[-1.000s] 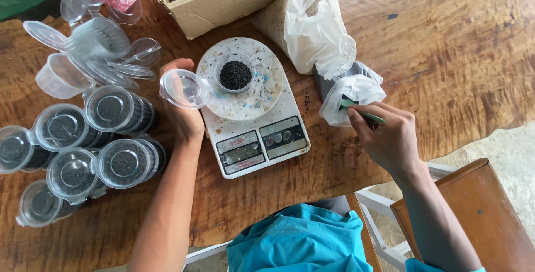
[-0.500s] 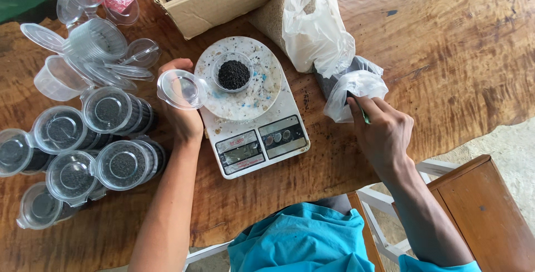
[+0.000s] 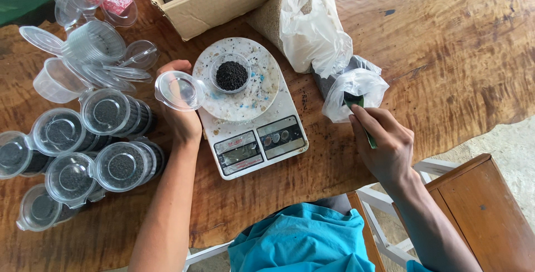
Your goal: The person fills small containers with black pellets by using a spoon to scoop them from a bag onto a scale and then into the containers.
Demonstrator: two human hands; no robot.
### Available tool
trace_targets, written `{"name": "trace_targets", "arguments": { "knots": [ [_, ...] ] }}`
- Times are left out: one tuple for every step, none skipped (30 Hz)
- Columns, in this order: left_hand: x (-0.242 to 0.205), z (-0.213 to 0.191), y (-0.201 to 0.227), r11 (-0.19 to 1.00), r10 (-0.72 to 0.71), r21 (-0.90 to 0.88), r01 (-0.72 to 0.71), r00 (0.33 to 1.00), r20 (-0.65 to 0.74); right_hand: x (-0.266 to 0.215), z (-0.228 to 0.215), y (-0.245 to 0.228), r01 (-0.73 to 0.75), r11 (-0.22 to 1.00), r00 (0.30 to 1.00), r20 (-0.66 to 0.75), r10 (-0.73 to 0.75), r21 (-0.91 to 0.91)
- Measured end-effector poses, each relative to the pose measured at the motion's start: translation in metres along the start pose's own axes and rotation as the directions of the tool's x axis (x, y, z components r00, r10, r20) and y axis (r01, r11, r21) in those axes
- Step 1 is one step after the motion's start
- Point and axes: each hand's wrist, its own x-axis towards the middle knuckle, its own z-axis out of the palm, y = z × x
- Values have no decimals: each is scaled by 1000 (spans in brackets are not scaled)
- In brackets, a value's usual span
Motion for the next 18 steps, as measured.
{"name": "trace_targets", "arguments": {
  "knots": [
    [0,0,0,1000,1,-5,-1,1000,0,0,-1,-1,13,999,1000,-20,-12,45],
    [0,-1,-1,1000,2,-9,-2,1000,1,1,-3,-2,27,996,999,-41,-23,91],
    [0,-1,-1,1000,3,-9,-3,1000,1,0,-5,-4,27,996,999,-41,-23,91],
    [0,0,-1,1000,2,-8,-2,1000,-1,0,-7,-5,27,996,998,-56,-22,87],
    [0,0,-1,1000,1,-7,-1,1000,-2,-1,-10,-7,27,996,997,-70,-21,84],
    [0,0,-2,1000,-1,-6,1,1000,-4,-4,-11,-7,29,996,997,-68,-23,85],
    [-1,0,-3,1000,-1,-15,1,1000,-3,-7,-11,-7,29,995,996,-84,-21,96],
    [-1,0,-4,1000,0,-22,0,1000,-3,-10,-12,-6,31,994,995,-100,-20,107],
    [-1,0,-4,1000,-2,-22,2,1000,-6,-12,-13,-10,34,993,995,-98,-23,109],
    [0,0,-4,1000,-10,-24,9,1000,-7,-12,-14,-12,28,992,995,-102,-15,122],
    [0,0,-3,999,-17,-27,17,1000,-7,-13,-16,-15,22,990,994,-105,-8,136],
    [0,0,-3,1000,-18,-25,18,1000,-15,-8,-15,-20,28,990,995,-103,-14,140],
    [-1,0,-3,999,-28,-38,27,999,-22,-4,-14,-25,67,982,992,-121,-45,179],
    [-2,2,-3,998,-40,-54,38,999,-30,0,-15,-29,104,971,988,-137,-76,215],
    [-4,2,-3,998,-43,-54,41,998,-36,7,-14,-36,109,970,988,-133,-81,217],
    [-3,2,-4,998,-39,-47,37,998,-41,15,-13,-42,125,960,986,-142,-91,249],
    [-2,2,-5,999,-34,-40,32,998,-45,22,-12,-49,141,950,983,-152,-101,280],
    [-2,2,-5,999,-33,-40,31,998,-50,28,-9,-53,145,948,983,-152,-105,282]
  ]
}}
